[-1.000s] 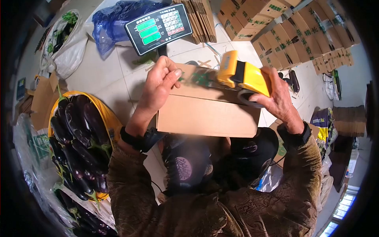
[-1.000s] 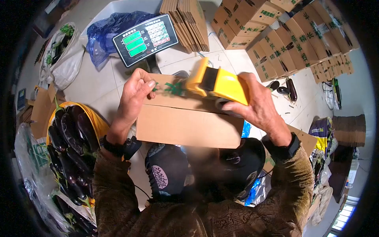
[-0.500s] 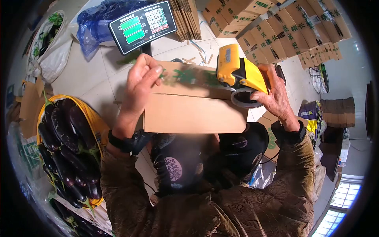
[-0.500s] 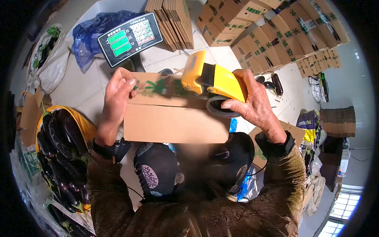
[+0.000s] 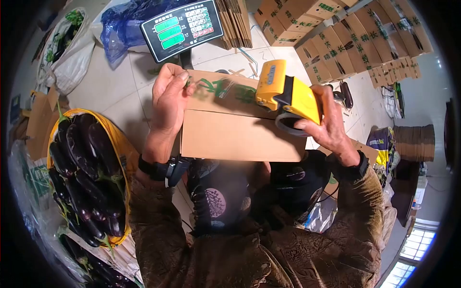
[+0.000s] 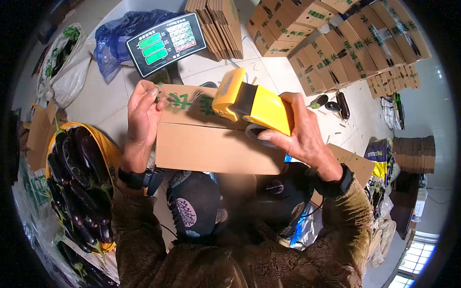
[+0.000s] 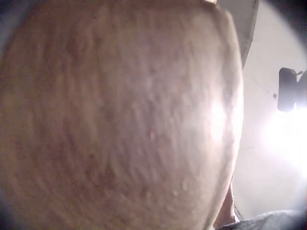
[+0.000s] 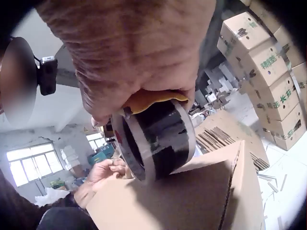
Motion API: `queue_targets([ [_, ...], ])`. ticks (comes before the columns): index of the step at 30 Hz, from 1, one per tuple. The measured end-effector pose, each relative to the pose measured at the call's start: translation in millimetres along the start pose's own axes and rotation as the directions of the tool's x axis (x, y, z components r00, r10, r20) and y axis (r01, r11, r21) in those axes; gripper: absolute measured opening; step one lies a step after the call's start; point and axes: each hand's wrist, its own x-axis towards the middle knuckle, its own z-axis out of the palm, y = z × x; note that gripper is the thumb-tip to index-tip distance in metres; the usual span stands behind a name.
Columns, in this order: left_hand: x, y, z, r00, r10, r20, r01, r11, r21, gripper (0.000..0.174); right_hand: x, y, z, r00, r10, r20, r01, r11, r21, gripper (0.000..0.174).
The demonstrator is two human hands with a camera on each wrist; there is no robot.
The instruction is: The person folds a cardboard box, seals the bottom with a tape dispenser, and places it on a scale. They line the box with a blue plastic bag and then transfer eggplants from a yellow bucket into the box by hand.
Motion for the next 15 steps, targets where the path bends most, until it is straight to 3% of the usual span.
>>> queue_targets([
  [2,0.1,0.2,-2.1,1.0,0.013,-0.007,-0.013,1.0,-0.024,0.005,-0.2,11.1,14.7,0.998,-0.069,-0.011,0.068,0.995,-0.07,0.083],
  [9,1.6,1.9,-2.2,0.999,0.02,-0.042,-0.02,1.0,0.003,0.002,3.6,10.7,21.8,0.992,-0.123,-0.019,0.122,0.99,-0.064,0.076],
  [12,2.2,11.1,-3.1,0.997,0.033,0.063,-0.037,0.997,0.073,0.003,3.7,11.2,22.4,0.992,-0.128,-0.012,0.127,0.99,-0.067,0.076],
  [14,7.5,20.5,-8.1,0.991,0.083,0.108,-0.12,0.908,0.401,0.003,4.8,11.4,23.4,0.991,-0.135,-0.013,0.134,0.989,-0.064,0.076],
  [15,11.1,23.3,-10.8,0.988,0.067,0.142,-0.123,0.893,0.433,0.004,6.1,10.4,23.9,0.991,-0.13,-0.006,0.129,0.989,-0.065,0.076],
])
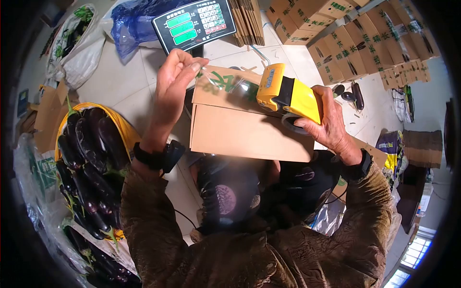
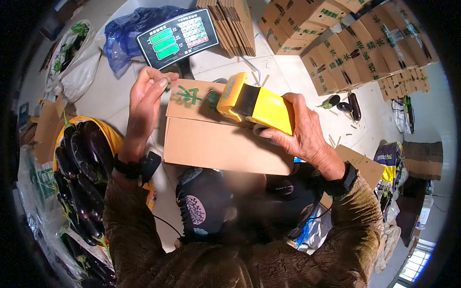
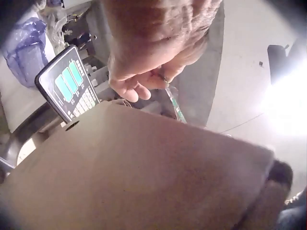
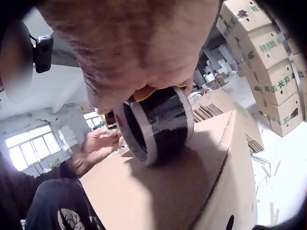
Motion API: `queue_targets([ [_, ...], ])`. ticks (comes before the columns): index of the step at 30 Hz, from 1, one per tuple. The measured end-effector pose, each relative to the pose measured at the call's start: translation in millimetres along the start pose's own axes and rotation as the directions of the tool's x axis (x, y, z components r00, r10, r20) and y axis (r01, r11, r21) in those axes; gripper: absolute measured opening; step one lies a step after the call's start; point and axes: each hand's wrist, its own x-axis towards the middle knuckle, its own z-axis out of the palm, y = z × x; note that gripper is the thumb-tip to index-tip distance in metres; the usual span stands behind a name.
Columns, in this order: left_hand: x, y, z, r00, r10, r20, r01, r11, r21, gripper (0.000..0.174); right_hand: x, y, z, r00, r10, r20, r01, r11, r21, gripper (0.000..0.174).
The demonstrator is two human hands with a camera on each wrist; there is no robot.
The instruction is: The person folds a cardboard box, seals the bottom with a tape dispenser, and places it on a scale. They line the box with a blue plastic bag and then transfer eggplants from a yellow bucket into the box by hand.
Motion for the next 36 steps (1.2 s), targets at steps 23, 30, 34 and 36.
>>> queue_targets([
  [23,-6.2,-16.9,10.7,0.988,-0.151,-0.043,0.119,0.895,-0.43,0.007,2.2,3.5,4.6,0.999,0.03,-0.018,-0.028,0.996,0.08,0.077],
  [30,-5.0,-23.8,5.0,0.995,-0.085,-0.046,0.055,0.89,-0.452,0.009,4.9,3.2,7.0,0.999,0.026,-0.019,-0.025,0.999,0.028,0.077],
  [34,-2.5,-16.9,2.9,0.989,-0.127,-0.082,0.082,0.909,-0.41,0.006,5.1,4.1,6.9,1.0,0.02,-0.011,-0.02,0.999,0.045,0.077],
  [36,-4.9,-13.7,0.2,0.987,-0.133,-0.087,0.089,0.917,-0.389,0.005,6.3,3.5,7.2,1.0,0.016,-0.006,-0.016,0.999,0.043,0.078],
])
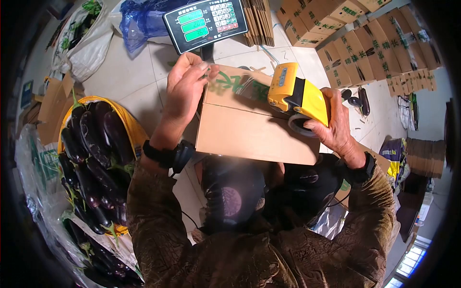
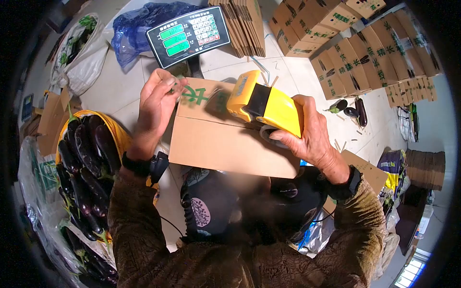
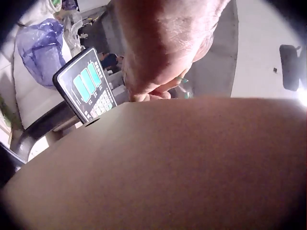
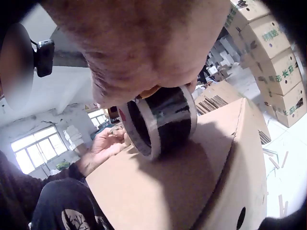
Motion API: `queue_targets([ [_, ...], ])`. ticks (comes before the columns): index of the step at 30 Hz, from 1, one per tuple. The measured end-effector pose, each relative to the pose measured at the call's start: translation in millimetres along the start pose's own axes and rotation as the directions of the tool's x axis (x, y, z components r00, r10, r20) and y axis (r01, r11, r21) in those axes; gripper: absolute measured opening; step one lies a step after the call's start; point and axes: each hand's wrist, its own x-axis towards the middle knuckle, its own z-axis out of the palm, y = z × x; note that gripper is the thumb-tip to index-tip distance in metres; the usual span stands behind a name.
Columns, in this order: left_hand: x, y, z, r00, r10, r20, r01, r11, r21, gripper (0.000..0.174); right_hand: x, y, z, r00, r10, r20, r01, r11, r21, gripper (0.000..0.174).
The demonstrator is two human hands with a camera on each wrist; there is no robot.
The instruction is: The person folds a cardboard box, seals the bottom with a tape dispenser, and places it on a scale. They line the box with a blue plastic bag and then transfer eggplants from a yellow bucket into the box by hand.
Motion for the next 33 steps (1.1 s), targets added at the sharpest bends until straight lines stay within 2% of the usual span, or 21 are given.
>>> queue_targets([
  [8,-23.2,15.5,-4.1,0.997,-0.056,-0.056,0.061,0.993,0.1,0.007,2.3,-2.4,4.5,0.993,-0.113,0.03,0.114,0.993,-0.039,0.081],
  [14,-27.7,1.5,-15.4,0.995,-0.068,-0.069,0.07,0.997,0.025,0.008,6.3,-10.3,3.9,0.99,-0.107,0.094,0.116,0.988,-0.101,0.082],
  [17,-30.9,-6.0,-7.4,0.99,-0.029,-0.139,0.026,0.999,-0.023,0.007,9.6,-13.1,5.9,0.989,-0.126,0.079,0.135,0.983,-0.124,0.081],
  [19,-32.4,-13.6,1.5,0.95,0.061,-0.307,-0.037,0.996,0.084,0.007,10.3,-16.3,8.2,0.993,-0.108,0.055,0.113,0.989,-0.097,0.079],
  [20,-33.7,-13.7,6.6,0.931,0.056,-0.361,0.01,0.984,0.176,0.007,11.0,-17.7,9.6,0.996,-0.087,0.029,0.089,0.994,-0.069,0.077],
  [21,-34.3,-15.2,9.2,0.931,0.057,-0.361,0.008,0.985,0.175,0.007,11.9,-18.5,10.5,0.996,-0.089,0.03,0.09,0.993,-0.071,0.077],
  [23,-34.9,-18.5,13.6,0.906,0.127,-0.404,0.007,0.949,0.315,0.008,12.1,-20.0,11.4,0.999,-0.044,0.003,0.044,0.998,-0.052,0.075],
  [26,-37.3,-11.7,21.5,0.912,0.118,-0.393,0.057,0.912,0.406,0.009,18.3,-24.0,17.4,0.997,-0.069,-0.02,0.068,0.997,-0.048,0.073],
  [27,-37.6,-12.4,19.5,0.91,0.122,-0.396,0.055,0.912,0.407,0.009,22.2,-25.5,21.3,0.997,-0.074,-0.018,0.073,0.996,-0.046,0.073],
  [29,-36.8,-18.8,13.6,0.911,0.097,-0.4,0.024,0.957,0.288,0.01,29.0,-28.6,29.5,0.989,-0.144,-0.025,0.145,0.989,0.021,0.074],
  [31,-37.2,-22.3,8.8,0.921,0.104,-0.376,0.005,0.961,0.276,0.01,34.8,-32.3,37.5,0.989,-0.145,-0.009,0.145,0.989,0.018,0.073],
  [33,-39.8,-25.2,0.4,0.929,0.108,-0.353,-0.01,0.964,0.266,0.01,41.1,-45.6,42.7,0.996,-0.084,0.041,0.083,0.996,0.042,0.073],
])
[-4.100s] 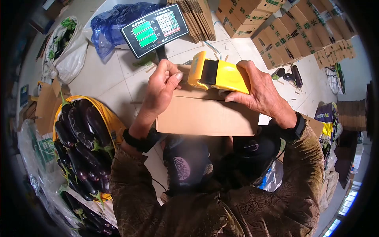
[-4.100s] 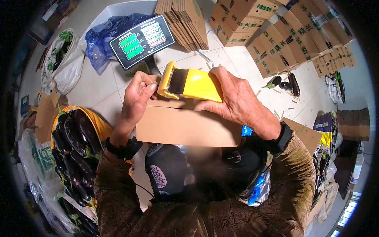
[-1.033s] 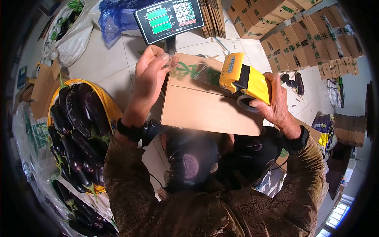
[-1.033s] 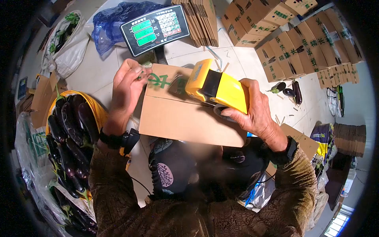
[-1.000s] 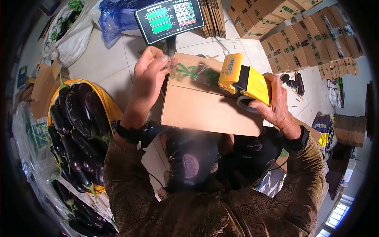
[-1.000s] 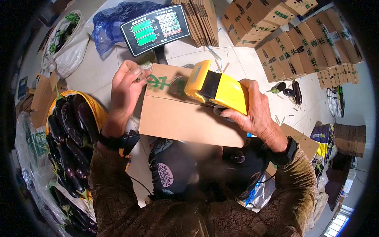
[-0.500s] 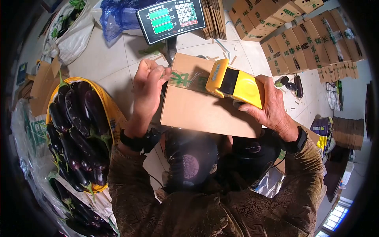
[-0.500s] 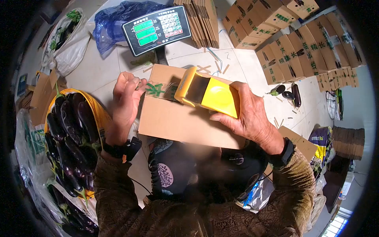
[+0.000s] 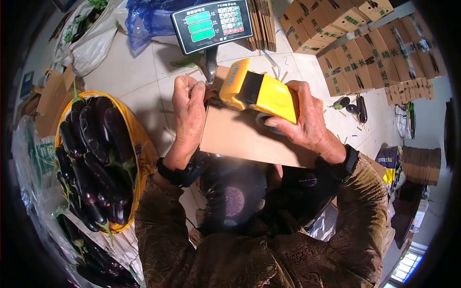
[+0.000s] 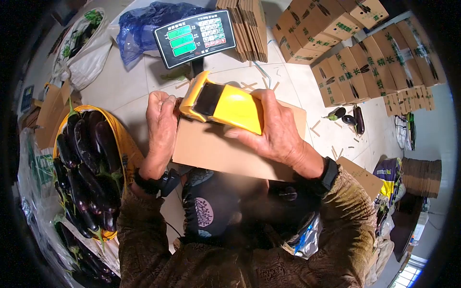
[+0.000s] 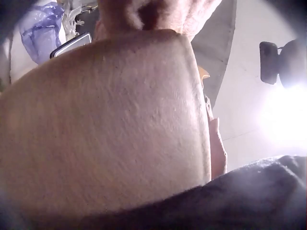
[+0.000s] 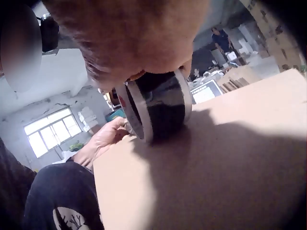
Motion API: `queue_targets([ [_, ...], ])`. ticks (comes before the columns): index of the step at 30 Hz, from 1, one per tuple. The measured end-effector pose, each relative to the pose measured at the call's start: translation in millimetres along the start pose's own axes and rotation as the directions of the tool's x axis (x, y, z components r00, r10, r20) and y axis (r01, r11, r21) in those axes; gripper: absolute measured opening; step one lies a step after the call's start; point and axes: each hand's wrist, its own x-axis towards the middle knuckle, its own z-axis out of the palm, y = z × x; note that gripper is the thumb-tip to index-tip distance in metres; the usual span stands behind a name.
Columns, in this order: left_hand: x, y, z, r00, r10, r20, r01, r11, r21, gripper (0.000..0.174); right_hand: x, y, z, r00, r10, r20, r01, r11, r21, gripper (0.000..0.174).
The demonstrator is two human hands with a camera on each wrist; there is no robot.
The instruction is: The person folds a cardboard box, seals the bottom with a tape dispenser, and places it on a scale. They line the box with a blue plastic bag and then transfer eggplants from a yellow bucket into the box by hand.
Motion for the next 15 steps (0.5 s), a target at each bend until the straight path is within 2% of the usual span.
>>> queue_targets([
  [2,-1.5,-0.7,-7.0,0.991,0.103,-0.09,-0.088,0.983,0.162,0.009,1.7,2.8,2.4,0.999,-0.027,-0.024,0.028,1.0,0.015,0.073],
  [3,-4.2,1.6,-7.1,0.99,0.102,-0.094,-0.087,0.984,0.156,0.009,2.9,5.0,2.2,0.998,-0.051,-0.047,0.052,0.998,0.024,0.073],
  [5,-12.3,10.9,-6.2,0.983,0.086,-0.161,-0.097,0.994,-0.06,0.007,1.6,7.2,0.3,0.999,-0.025,-0.035,0.026,0.999,0.029,0.072],
  [6,-12.2,11.0,-8.4,0.983,0.081,-0.164,-0.092,0.994,-0.061,0.007,0.8,7.0,0.2,1.0,0.0,-0.027,0.001,0.999,0.039,0.072],
  [8,-9.1,14.0,-16.6,0.994,0.009,-0.106,-0.02,0.994,-0.103,0.006,2.3,3.8,1.0,1.0,0.005,-0.013,-0.005,0.999,0.052,0.071],
  [11,-5.0,34.3,-17.3,0.996,0.074,-0.058,-0.081,0.989,-0.124,0.009,1.2,5.5,-0.9,0.999,-0.025,-0.025,0.026,0.999,0.037,0.072],
  [14,12.5,49.8,-47.1,0.997,0.074,-0.016,-0.075,0.993,-0.09,0.011,-1.2,6.4,-0.8,0.999,0.019,-0.027,-0.019,1.0,0.022,0.074],
  [15,12.8,56.1,-47.0,0.997,0.078,0.005,-0.077,0.995,-0.069,0.011,-0.5,9.5,1.8,0.999,-0.039,-0.02,0.039,0.999,-0.001,0.074],
])
